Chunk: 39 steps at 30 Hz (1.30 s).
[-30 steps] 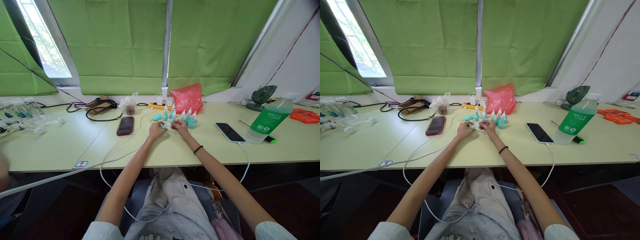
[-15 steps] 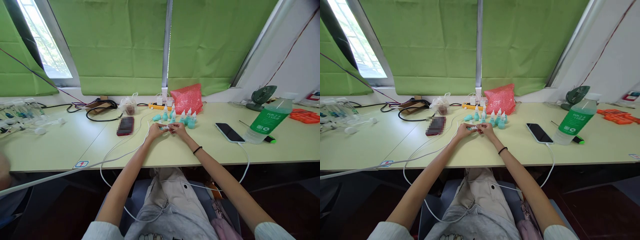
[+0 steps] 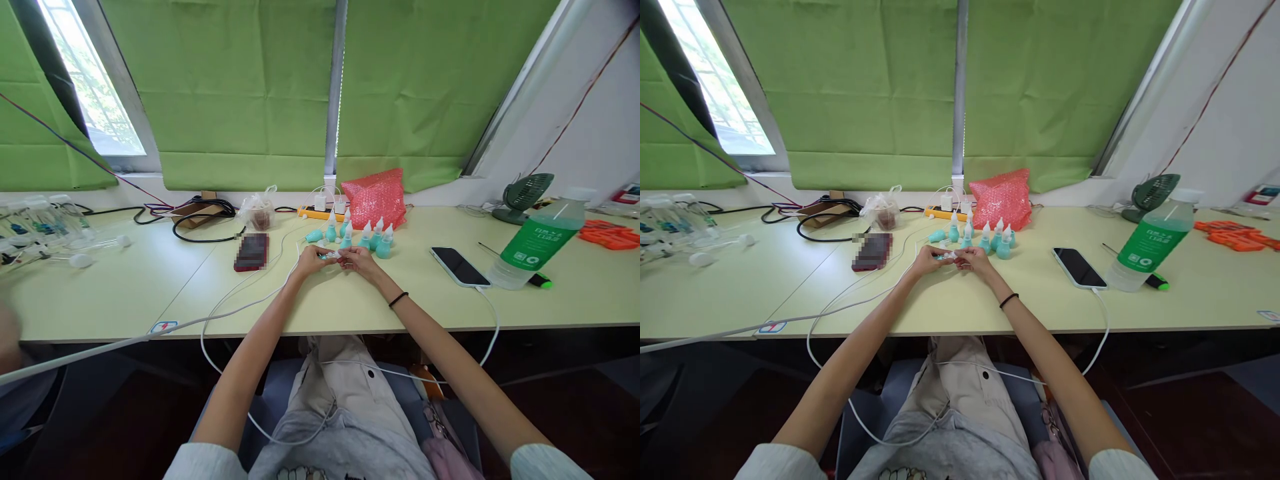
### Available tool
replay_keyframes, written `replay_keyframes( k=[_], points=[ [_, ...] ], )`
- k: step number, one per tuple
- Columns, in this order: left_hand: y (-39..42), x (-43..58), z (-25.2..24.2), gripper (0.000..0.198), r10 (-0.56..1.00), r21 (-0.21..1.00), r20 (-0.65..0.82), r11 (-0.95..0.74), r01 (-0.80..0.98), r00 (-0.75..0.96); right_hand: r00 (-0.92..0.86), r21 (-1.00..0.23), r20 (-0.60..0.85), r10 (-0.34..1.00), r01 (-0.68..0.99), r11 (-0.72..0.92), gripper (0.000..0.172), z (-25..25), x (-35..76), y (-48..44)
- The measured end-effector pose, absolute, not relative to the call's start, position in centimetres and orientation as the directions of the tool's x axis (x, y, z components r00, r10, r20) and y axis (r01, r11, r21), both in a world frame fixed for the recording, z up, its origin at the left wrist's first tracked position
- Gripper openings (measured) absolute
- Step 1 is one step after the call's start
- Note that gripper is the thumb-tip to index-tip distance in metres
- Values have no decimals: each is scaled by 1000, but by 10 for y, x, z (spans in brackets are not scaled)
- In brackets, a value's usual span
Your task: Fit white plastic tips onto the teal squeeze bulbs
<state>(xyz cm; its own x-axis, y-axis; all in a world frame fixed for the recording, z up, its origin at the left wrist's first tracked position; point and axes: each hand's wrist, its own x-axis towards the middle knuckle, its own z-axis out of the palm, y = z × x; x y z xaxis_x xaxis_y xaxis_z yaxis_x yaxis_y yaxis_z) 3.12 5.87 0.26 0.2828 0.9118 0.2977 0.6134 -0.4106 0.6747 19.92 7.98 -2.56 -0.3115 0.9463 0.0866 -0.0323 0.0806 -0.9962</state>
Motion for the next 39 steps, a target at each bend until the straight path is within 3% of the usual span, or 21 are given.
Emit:
replay_keyframes(
  k=[18,29,39],
  points=[
    [54,31,7,32,884,633,248,-458,624,397,-384,-1000,12,923,-9,9,26,-10,216,69],
    [46,40,2,35,869,501,376,-482,719,321,-378,-996,-4,926,-81,-37,22,-11,215,73],
    [36,48,1,31,841,372,416,-504,779,346,-431,-992,-107,896,-18,-127,16,-17,223,76]
  ],
)
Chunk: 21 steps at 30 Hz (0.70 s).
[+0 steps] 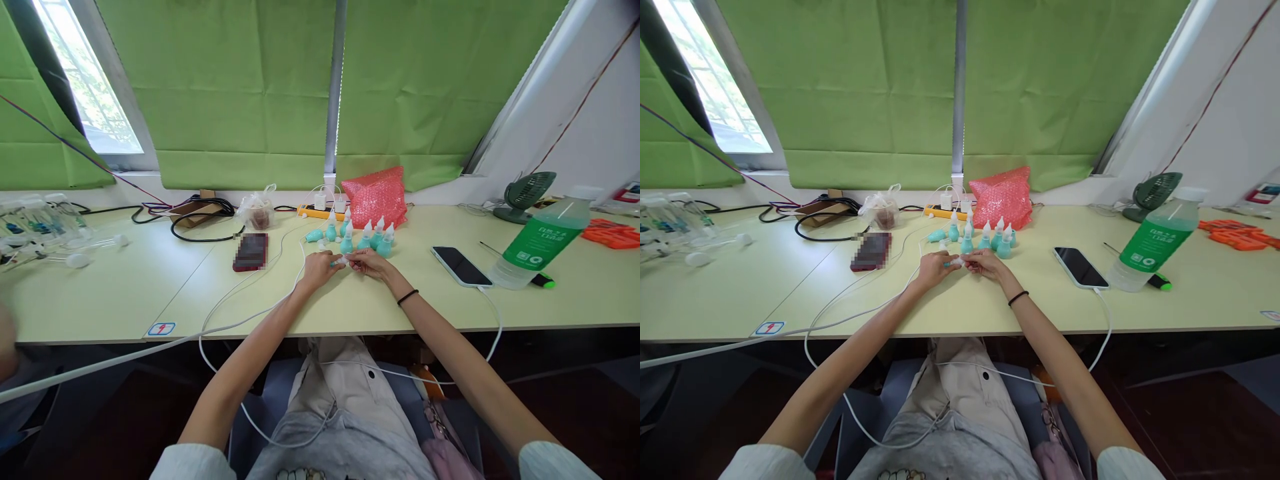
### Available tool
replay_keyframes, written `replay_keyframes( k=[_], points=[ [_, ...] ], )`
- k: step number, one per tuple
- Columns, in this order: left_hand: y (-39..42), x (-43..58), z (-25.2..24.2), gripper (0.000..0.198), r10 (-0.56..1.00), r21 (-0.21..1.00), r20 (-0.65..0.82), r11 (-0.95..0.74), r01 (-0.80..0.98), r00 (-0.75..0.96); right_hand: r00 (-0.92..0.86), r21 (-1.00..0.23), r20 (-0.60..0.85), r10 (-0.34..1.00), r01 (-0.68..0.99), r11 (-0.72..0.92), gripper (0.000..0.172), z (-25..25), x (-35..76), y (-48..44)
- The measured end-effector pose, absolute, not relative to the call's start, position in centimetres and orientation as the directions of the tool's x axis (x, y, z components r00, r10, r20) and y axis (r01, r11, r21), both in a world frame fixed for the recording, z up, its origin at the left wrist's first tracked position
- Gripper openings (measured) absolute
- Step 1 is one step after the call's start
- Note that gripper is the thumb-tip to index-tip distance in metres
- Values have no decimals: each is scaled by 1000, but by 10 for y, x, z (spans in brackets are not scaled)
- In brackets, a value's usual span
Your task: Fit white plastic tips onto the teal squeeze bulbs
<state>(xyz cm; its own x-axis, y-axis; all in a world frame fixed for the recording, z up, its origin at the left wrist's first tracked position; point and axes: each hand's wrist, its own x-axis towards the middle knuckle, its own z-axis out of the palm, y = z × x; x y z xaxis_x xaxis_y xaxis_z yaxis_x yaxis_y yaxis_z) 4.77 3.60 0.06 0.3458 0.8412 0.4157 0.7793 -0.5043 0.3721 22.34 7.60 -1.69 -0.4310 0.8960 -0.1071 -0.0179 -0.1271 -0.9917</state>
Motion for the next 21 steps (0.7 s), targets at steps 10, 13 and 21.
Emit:
replay_keyframes(
  k=[10,13,21],
  points=[
    [31,53,0,31,839,370,453,-486,791,303,-377,-990,-92,922,-68,-126,24,-15,219,76],
    [34,55,-2,34,843,399,472,-466,789,259,-352,-991,-73,933,-83,-109,24,-16,214,77],
    [46,56,-10,32,850,470,470,-468,748,236,-335,-996,-10,942,-77,-38,23,-15,213,76]
  ],
)
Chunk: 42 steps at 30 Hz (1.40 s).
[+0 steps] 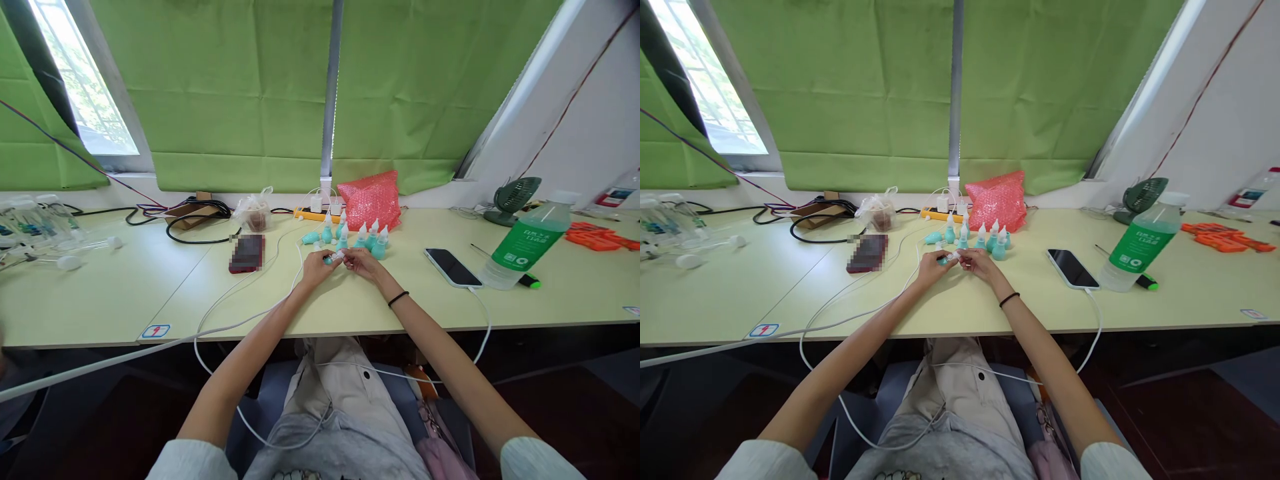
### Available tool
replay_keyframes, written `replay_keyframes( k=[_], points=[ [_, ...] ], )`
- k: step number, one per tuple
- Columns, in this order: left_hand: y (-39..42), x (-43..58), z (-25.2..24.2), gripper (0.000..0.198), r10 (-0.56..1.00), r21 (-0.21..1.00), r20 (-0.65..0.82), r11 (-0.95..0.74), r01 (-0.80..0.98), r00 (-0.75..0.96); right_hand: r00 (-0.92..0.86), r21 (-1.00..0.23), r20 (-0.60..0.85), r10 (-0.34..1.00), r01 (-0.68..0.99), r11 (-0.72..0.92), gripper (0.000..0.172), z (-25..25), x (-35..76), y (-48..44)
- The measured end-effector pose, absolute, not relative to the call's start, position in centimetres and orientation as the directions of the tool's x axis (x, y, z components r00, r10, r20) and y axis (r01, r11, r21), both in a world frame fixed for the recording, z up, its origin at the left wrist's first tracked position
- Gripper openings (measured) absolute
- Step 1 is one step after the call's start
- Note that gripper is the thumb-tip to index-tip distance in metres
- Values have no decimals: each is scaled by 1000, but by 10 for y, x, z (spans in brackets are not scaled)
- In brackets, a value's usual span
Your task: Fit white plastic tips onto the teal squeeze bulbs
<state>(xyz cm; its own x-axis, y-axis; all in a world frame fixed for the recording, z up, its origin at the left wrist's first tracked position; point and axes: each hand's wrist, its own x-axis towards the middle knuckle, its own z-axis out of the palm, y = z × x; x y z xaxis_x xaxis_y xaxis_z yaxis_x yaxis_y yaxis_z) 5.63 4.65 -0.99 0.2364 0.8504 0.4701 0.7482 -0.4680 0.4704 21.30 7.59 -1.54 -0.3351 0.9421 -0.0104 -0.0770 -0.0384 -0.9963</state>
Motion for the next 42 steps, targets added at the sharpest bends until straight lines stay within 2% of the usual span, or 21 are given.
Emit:
replay_keyframes(
  k=[6,17,22,25,28,32,37,42],
  points=[
    [45,54,-13,29,828,457,471,-525,718,305,-343,-999,13,939,-36,1,22,-13,213,73],
    [38,60,-18,27,819,403,529,-471,785,220,-228,-995,94,969,12,100,23,-12,200,68],
    [37,61,-16,26,815,399,544,-459,794,198,-103,-980,161,982,97,171,21,-13,192,65],
    [37,62,-14,25,799,398,558,-493,773,222,48,-953,260,964,171,249,22,-11,188,62],
    [38,62,-11,24,780,402,581,-524,751,232,277,-902,410,869,267,340,29,-4,190,60],
    [47,57,-12,26,792,433,595,-463,774,140,554,-825,562,614,431,366,30,9,212,59],
    [58,51,-18,30,832,426,545,-379,822,102,685,-781,623,378,574,247,24,16,249,58],
    [55,54,-21,39,829,328,467,-484,811,306,754,-796,602,263,595,114,26,16,269,60]
  ],
)
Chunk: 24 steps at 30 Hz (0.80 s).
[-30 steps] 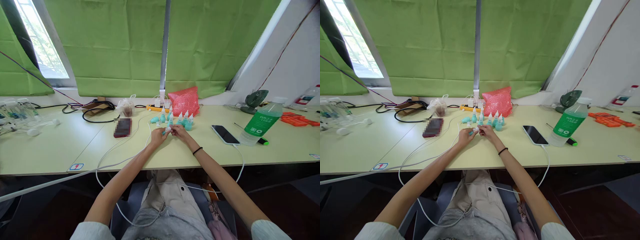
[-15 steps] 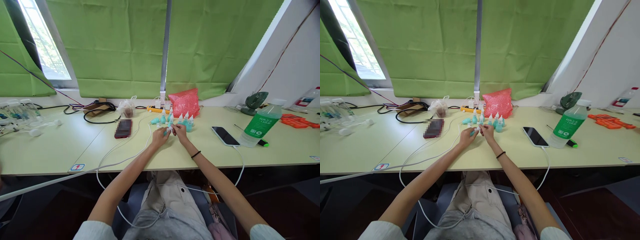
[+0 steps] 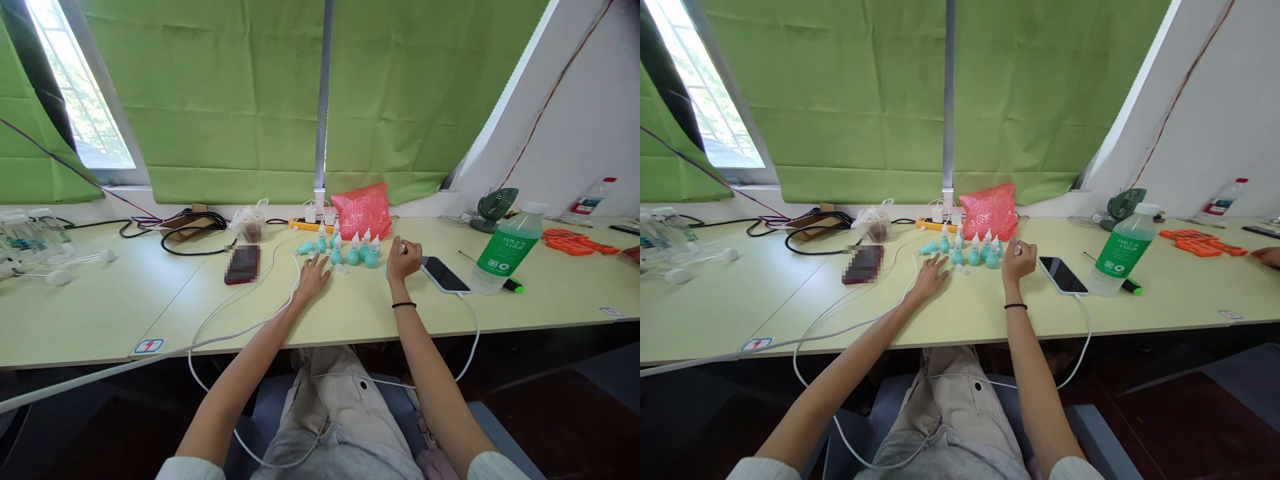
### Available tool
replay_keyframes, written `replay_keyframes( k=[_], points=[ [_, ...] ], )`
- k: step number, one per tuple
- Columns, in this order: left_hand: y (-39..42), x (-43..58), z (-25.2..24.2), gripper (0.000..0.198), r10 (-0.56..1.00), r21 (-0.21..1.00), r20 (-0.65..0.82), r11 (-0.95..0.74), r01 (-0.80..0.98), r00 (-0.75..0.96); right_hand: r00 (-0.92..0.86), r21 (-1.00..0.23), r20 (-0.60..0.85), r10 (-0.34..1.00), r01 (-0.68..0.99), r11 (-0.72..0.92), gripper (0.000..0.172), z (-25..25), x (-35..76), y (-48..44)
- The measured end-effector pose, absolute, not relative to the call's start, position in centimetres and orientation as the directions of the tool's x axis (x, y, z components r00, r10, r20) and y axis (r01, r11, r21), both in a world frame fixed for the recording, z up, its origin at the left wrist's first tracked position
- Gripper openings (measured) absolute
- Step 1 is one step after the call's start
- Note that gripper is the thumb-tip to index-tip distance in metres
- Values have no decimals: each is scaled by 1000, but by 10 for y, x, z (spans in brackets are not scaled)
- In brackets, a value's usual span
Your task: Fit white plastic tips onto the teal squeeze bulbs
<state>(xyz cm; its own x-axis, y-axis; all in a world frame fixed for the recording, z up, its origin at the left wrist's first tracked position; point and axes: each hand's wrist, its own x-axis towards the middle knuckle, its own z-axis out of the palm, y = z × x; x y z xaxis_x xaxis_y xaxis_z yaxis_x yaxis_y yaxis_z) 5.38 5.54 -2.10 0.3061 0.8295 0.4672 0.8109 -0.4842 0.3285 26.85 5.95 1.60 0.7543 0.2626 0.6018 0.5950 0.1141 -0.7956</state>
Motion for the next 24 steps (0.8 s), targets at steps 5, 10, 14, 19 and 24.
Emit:
replay_keyframes(
  k=[5,10,14,19,24],
  points=[
    [51,53,-21,31,777,248,383,-607,755,499,793,-827,551,260,561,42,32,10,275,66],
    [54,52,-22,25,766,235,369,-625,745,526,823,-862,488,291,506,14,37,3,278,74],
    [59,52,-24,24,799,275,368,-582,766,475,813,-867,471,342,498,10,34,0,275,77],
    [65,50,-25,24,865,363,371,-470,804,338,766,-824,543,345,566,39,36,8,268,67],
    [70,45,-23,25,909,457,383,-341,822,164,547,-645,738,397,744,174,38,17,243,51]
  ],
)
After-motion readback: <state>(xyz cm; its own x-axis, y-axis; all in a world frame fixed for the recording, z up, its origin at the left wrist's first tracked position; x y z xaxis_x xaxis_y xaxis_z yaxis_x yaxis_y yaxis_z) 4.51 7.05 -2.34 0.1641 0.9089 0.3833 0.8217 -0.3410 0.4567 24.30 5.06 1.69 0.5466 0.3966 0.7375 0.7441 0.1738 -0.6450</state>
